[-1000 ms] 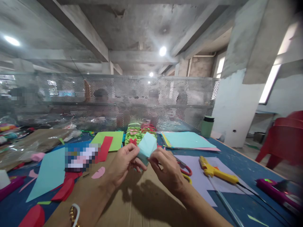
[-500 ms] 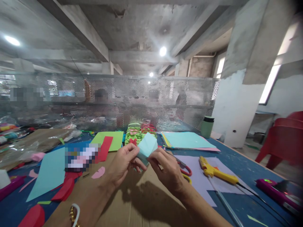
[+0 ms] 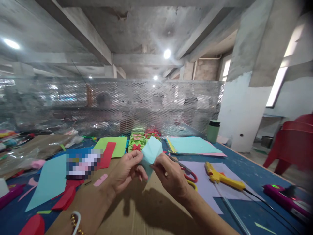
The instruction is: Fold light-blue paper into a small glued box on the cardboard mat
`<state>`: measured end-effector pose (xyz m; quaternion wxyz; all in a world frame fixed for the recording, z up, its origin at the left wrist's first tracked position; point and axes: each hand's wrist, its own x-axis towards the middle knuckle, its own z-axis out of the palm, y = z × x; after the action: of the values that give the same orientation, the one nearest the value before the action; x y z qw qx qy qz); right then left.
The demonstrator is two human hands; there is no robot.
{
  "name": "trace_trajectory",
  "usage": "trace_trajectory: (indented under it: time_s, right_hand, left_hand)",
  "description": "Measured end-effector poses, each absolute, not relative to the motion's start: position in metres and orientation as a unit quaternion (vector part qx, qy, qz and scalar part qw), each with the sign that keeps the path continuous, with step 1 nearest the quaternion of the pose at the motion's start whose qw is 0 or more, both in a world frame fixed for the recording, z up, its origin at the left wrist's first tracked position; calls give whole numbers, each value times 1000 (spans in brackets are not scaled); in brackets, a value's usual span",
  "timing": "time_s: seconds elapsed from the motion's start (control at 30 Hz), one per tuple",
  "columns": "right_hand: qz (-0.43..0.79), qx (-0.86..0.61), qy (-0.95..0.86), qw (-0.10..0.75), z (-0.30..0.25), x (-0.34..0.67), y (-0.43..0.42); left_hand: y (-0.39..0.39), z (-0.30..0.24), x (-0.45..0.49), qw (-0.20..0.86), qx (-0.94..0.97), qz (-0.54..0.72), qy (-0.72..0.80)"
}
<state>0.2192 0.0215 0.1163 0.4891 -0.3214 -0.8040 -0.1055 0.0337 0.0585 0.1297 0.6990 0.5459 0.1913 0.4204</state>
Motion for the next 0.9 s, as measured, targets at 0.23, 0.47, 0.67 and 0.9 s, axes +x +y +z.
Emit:
trace_trajectory:
  time_s: [0.23, 0.47, 0.67, 0.9]
  right_hand:
    - [-102, -332, -811, 472, 113, 221, 24]
    - [-29, -386, -797, 464, 118, 218, 20]
    - [198, -457, -721, 482, 121, 210, 18]
    - [303, -429, -687, 502, 119, 208, 20]
  left_hand:
    - [57, 131, 33, 679, 561, 427, 206]
    - [59, 131, 36, 634, 568, 479, 215]
    - [54, 130, 41, 579, 610, 488, 232]
    - [62, 122, 39, 520, 627, 504, 286]
